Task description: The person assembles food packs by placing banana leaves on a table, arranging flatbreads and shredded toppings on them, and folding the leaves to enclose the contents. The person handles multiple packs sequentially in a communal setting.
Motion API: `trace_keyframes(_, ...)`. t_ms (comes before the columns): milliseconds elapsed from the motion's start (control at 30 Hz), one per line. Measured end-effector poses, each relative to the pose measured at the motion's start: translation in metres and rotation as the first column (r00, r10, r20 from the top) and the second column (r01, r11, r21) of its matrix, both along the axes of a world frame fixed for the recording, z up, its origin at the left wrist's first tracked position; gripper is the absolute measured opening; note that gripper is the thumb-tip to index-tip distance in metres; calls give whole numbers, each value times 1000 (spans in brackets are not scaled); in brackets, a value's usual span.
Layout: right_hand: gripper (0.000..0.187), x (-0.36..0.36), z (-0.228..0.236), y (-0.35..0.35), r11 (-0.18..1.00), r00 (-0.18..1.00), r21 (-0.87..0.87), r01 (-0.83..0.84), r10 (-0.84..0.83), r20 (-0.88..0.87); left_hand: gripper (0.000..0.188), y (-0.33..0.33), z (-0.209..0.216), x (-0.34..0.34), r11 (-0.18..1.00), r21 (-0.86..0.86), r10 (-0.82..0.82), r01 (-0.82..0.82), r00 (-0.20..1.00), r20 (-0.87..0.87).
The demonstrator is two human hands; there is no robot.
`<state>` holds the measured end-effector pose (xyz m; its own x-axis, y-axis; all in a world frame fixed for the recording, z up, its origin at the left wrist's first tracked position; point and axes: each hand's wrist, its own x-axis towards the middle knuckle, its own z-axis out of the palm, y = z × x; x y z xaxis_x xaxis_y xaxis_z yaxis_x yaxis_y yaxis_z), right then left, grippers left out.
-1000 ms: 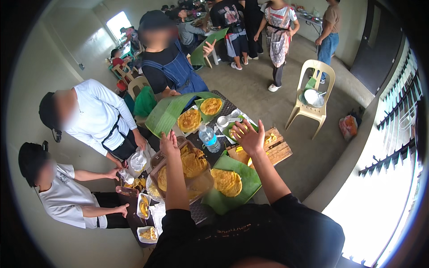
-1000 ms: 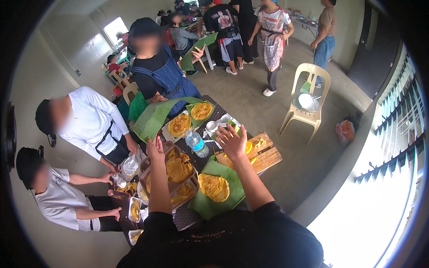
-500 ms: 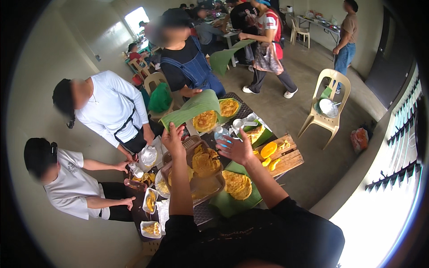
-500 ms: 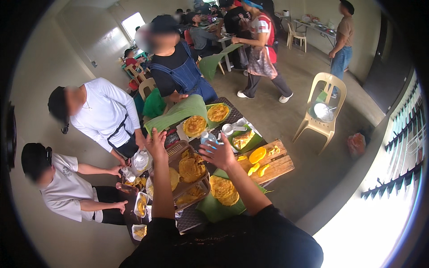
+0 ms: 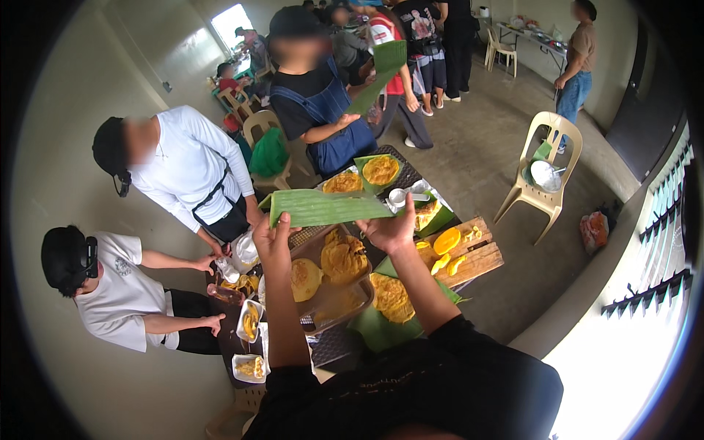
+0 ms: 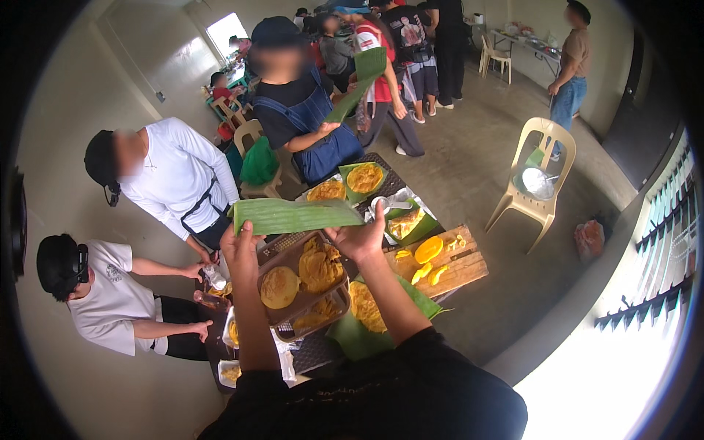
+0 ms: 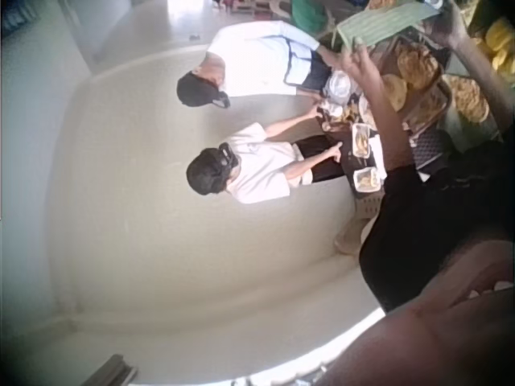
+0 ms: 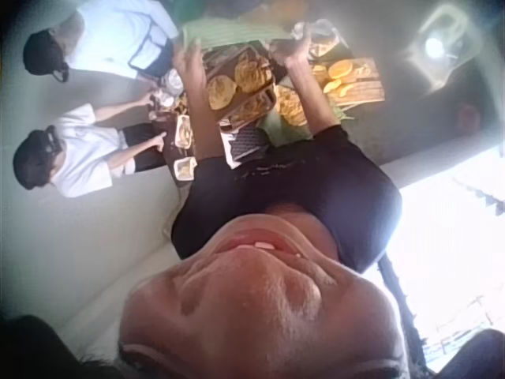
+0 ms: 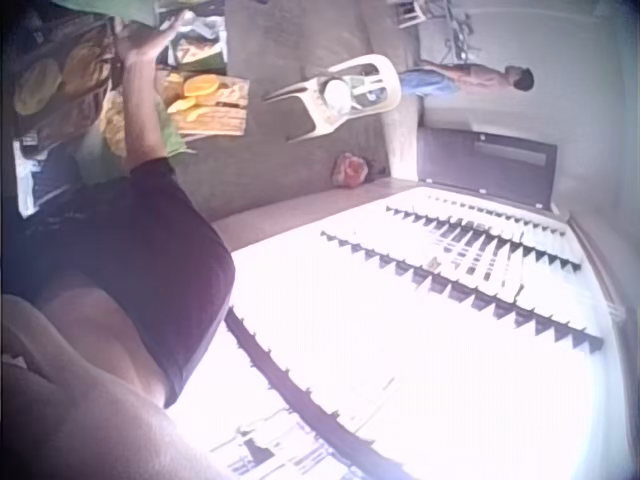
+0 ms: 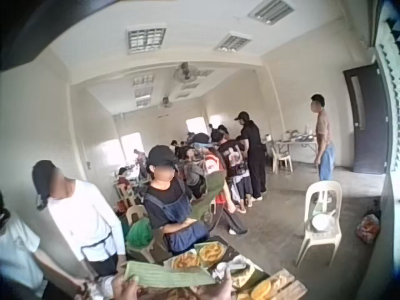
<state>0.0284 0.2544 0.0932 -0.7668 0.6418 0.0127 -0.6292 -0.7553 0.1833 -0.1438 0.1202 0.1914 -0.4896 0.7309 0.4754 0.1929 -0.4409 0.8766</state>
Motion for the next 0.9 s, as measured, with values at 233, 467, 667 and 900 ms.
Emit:
trace_keyframes(233, 52, 44, 35, 20, 967, 980, 170, 189, -197, 32, 20, -17, -23, -13, 993, -51, -103, 108, 990, 95)
trace_keyframes(467, 46, 94, 74, -4, 960, 987, 234, 157, -143, -78, 58, -35, -89, -7, 788, 91, -488, 608, 530, 694)
trace_keyframes(667, 45, 111, 76, -20, 933, 983, 316, 170, -184, 15, 53, -4, -85, 41, 756, 235, -437, 611, 204, 876)
trace_keyframes(900, 43, 144, 47, -19, 899, 934, 375, 225, -308, 180, 35, -4, -91, 46, 875, 6, -305, 485, 541, 783)
